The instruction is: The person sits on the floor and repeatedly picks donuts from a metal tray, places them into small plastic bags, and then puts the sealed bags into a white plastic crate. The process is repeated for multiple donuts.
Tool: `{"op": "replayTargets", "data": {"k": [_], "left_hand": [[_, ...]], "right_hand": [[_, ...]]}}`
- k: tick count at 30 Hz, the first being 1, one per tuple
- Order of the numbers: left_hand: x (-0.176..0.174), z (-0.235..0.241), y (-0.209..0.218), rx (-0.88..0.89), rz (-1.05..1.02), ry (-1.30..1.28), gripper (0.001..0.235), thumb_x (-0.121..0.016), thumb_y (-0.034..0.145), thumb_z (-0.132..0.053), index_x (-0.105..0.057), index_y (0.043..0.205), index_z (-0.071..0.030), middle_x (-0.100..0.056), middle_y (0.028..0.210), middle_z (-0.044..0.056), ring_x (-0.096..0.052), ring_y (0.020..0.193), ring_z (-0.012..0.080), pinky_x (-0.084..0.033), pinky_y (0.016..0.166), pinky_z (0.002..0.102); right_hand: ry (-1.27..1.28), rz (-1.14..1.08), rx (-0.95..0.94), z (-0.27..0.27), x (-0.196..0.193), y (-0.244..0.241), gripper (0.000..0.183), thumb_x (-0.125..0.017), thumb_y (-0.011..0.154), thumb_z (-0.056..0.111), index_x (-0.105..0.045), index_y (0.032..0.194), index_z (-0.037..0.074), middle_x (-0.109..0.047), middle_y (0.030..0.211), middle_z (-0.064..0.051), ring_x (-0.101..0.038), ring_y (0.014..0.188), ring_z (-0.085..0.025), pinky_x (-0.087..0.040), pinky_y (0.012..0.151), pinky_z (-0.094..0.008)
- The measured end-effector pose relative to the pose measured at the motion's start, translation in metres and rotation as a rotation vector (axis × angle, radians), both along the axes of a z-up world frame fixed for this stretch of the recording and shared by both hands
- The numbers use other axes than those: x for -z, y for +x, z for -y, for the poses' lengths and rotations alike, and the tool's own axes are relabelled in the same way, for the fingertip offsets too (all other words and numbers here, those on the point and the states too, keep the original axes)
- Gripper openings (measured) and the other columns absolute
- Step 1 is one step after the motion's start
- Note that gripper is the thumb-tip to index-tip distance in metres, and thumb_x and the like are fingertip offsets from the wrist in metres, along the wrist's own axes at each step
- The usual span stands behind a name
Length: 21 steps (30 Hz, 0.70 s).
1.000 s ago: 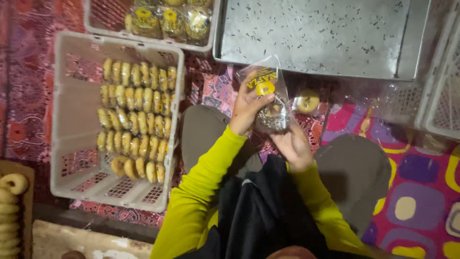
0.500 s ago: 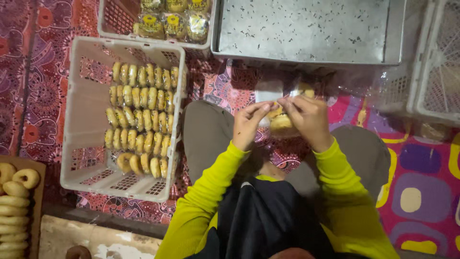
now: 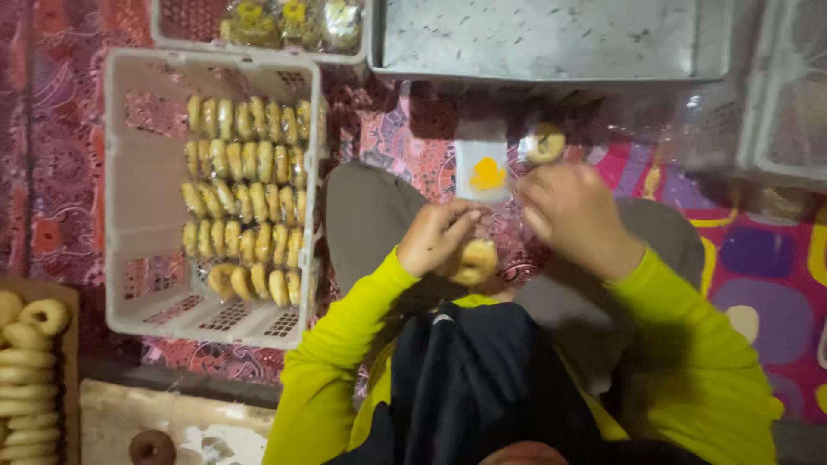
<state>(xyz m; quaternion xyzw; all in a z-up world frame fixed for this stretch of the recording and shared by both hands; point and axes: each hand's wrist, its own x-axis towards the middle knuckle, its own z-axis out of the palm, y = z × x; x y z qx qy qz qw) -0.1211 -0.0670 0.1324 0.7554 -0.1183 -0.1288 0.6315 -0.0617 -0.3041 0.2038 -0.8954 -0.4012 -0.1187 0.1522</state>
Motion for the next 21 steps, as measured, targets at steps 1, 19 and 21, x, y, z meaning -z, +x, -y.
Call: {"op": "replayTargets", "data": {"k": [1,19,21], "left_hand": [[0.001,0.001,0.003,-0.011,-0.041,-0.140,0.025,-0.056,0.106,-0.016,-0.067,0.124,-0.002,-0.077,0.107,0.016,-0.076,0.097,0.0202,-0.060,0.086,0.033],[0.014,-0.023,0.000,0.069,-0.023,-0.753,0.056,-0.052,0.098,-0.047,-0.068,0.133,-0.006,-0.055,0.146,0.020,-0.049,0.135,0.0392,-0.040,0.114,0.056],[0.039,-0.012,-0.021,-0.277,-0.238,-0.919,0.055,-0.052,0.101,-0.051,-0.067,0.131,-0.006,-0.067,0.133,0.017,-0.063,0.124,0.0332,-0.050,0.108,0.051]], "right_hand": [[0.044,-0.035,-0.023,-0.007,0.007,-0.011,0.024,-0.073,0.083,0.017,-0.074,0.105,0.006,-0.065,0.095,-0.010,-0.064,0.087,-0.027,-0.050,0.072,-0.041],[0.814,-1.107,-0.068,-0.071,0.093,-0.052,0.022,-0.081,0.087,0.018,-0.075,0.104,0.006,-0.072,0.118,-0.011,-0.070,0.110,-0.021,-0.055,0.100,-0.037],[1.377,-1.149,0.121,-0.102,0.107,-0.074,0.014,-0.077,0.095,0.015,-0.072,0.101,0.003,-0.066,0.128,-0.010,-0.064,0.119,-0.021,-0.052,0.108,-0.039]]}}
